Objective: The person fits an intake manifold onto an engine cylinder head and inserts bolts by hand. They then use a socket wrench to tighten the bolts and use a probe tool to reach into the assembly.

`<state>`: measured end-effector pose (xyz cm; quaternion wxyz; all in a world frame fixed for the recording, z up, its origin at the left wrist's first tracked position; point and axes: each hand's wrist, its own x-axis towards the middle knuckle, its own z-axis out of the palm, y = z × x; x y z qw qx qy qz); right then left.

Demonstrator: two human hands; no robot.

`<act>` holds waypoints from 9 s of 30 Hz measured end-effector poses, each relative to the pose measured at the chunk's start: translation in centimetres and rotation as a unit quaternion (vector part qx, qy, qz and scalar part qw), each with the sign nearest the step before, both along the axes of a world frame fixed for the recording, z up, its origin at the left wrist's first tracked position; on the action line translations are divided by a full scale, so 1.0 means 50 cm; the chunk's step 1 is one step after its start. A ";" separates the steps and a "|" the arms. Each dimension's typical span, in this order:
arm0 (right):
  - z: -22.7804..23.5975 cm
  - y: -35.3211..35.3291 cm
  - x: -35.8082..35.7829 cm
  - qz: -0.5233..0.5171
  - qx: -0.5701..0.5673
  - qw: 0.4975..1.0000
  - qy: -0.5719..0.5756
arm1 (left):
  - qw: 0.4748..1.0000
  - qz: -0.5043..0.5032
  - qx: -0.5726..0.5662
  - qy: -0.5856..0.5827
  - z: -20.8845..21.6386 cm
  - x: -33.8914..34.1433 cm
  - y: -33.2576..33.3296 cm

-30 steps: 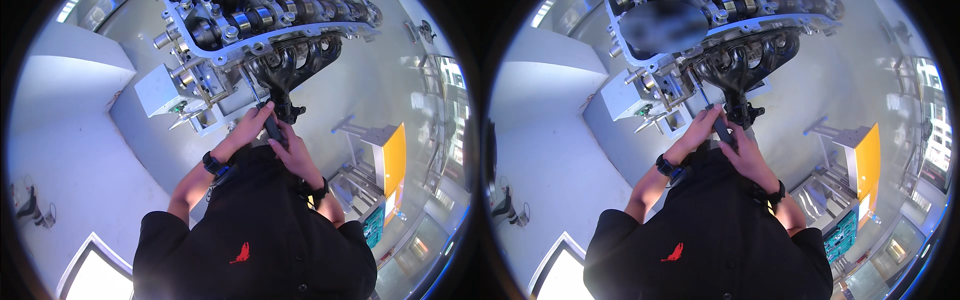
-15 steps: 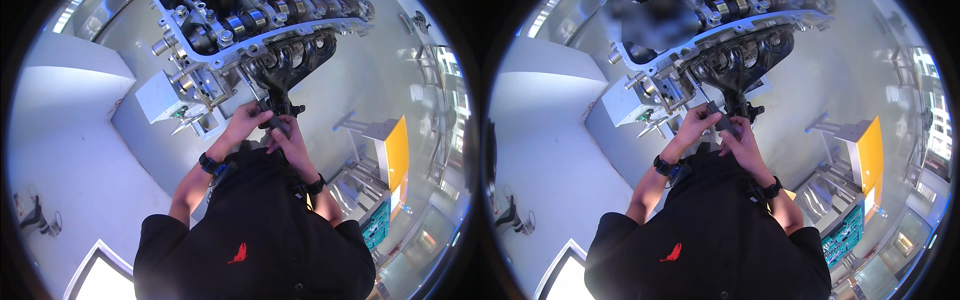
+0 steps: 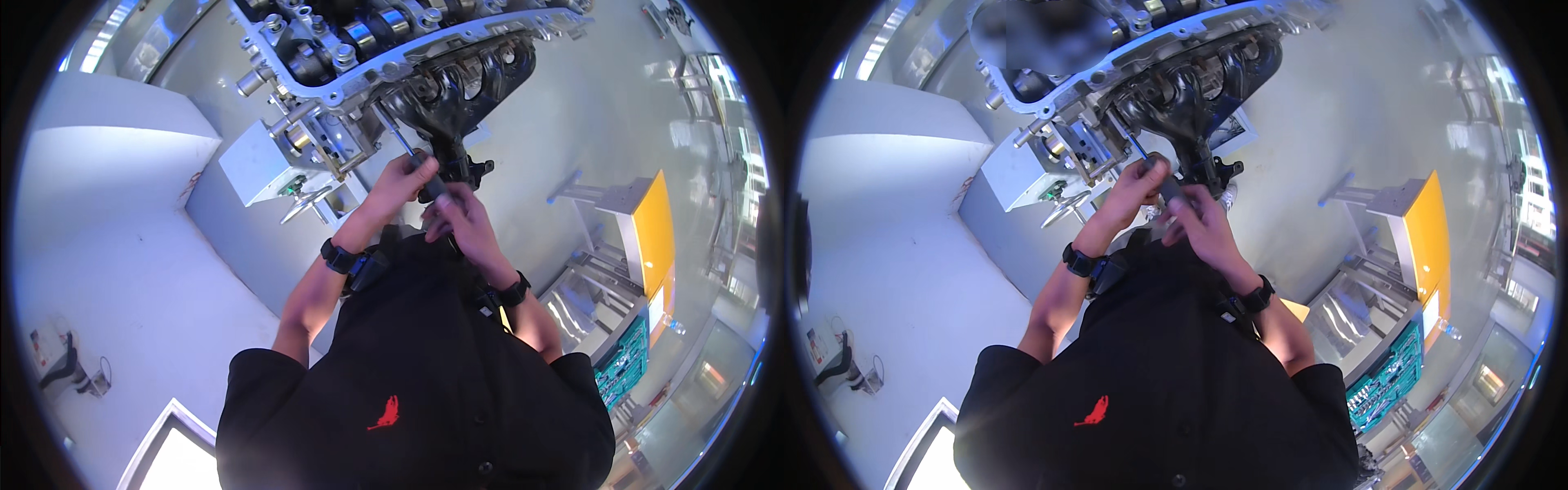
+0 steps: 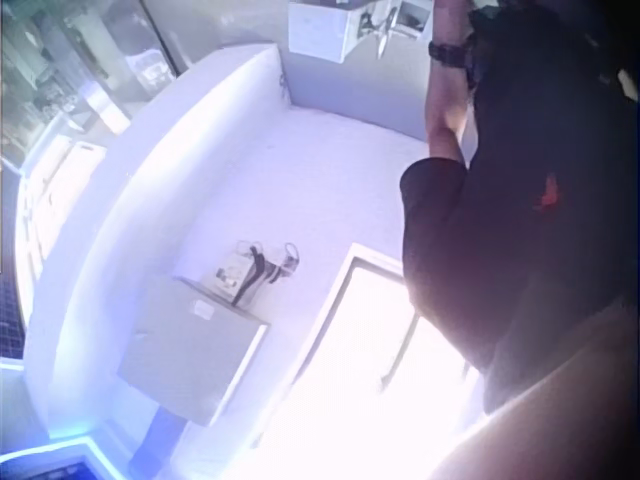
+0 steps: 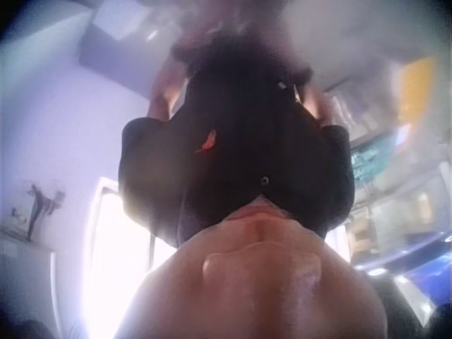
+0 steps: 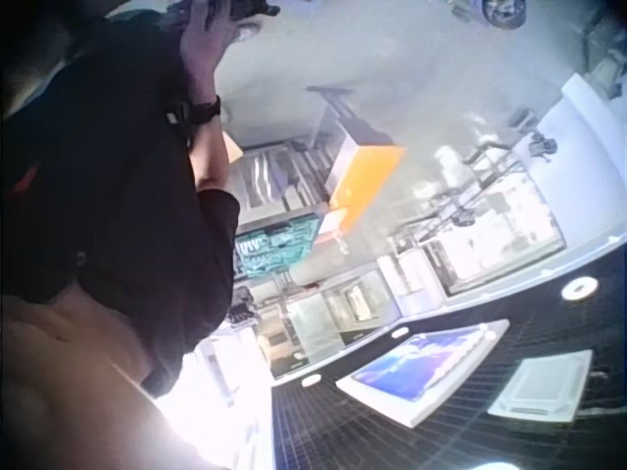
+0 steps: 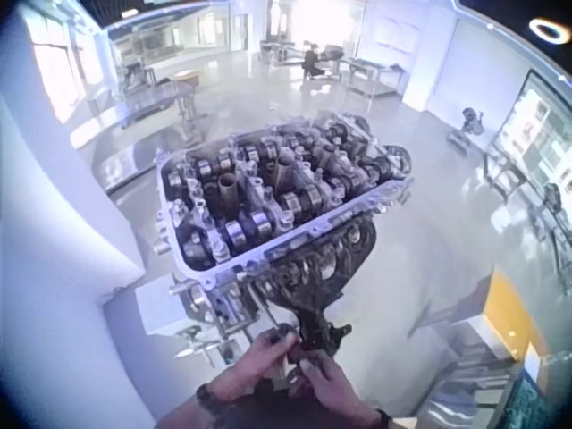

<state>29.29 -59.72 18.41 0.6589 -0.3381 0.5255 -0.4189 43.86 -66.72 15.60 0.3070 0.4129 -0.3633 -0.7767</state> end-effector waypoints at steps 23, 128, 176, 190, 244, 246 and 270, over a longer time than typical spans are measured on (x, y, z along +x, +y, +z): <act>-0.020 -0.003 -0.013 0.013 -0.152 0.944 0.291 | 0.995 0.014 -0.065 -0.072 -0.023 -0.007 0.008; 0.009 -0.035 0.023 0.014 -0.162 0.923 0.348 | 0.998 0.021 -0.016 0.062 -0.018 0.007 -0.005; 0.046 -0.083 -0.210 -0.018 -0.153 0.926 0.345 | 0.994 -0.076 0.067 0.043 0.066 -0.234 -0.082; 0.030 -0.174 -0.240 0.023 -0.210 0.900 0.381 | 0.988 0.074 0.132 0.000 0.078 -0.264 -0.114; 0.017 -0.208 -0.274 0.147 -0.101 0.929 0.325 | 0.978 0.145 0.024 -0.149 0.052 -0.272 -0.108; -0.020 -0.213 -0.273 0.124 -0.095 0.976 0.153 | 0.985 0.130 0.043 -0.106 0.046 -0.269 -0.110; -0.055 -0.211 -0.246 0.122 0.258 0.892 -0.350 | 0.919 0.133 -0.064 -0.366 0.081 -0.292 -0.105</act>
